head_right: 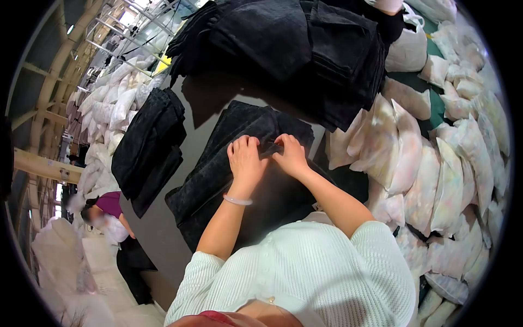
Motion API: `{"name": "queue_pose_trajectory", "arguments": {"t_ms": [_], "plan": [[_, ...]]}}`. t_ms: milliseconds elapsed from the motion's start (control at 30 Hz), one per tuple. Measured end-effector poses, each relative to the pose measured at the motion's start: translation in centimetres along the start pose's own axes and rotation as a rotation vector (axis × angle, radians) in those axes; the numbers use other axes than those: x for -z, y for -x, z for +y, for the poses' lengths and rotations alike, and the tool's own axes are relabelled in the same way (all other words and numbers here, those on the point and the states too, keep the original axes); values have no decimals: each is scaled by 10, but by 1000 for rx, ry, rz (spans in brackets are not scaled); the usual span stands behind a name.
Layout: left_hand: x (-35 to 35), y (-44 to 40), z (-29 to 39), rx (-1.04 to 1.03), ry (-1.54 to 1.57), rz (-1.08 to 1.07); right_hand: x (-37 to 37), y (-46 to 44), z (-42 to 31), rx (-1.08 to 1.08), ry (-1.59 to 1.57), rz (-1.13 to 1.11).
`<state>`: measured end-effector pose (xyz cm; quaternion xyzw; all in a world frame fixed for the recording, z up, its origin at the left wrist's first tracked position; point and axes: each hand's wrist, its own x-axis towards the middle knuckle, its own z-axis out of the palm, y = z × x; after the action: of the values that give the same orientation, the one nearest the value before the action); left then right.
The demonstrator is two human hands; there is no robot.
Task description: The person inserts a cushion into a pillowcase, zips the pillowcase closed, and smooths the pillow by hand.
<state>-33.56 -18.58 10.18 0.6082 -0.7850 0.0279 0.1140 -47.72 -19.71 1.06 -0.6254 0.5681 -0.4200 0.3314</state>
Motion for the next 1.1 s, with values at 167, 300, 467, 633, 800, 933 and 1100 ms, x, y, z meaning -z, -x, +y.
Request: {"name": "queue_pose_trajectory", "arguments": {"t_ms": [167,300,467,633,800,933,1100], "plan": [[9,26,-11,-75,105,94,-4,2,-2,-32,52,0],[5,35,-13,-127,168,211,-11,8,-10,-26,158,23],[3,46,-21,-168,212,282,-8,18,-18,9,172,26],[7,59,-28,-213,224,379,-3,25,-29,213,267,223],[4,61,-26,-246,223,473,-4,29,-27,254,139,190],[7,59,-25,-245,219,464,0,31,-33,270,116,156],[6,57,-25,-266,226,441,-3,30,-35,278,206,159]]}}
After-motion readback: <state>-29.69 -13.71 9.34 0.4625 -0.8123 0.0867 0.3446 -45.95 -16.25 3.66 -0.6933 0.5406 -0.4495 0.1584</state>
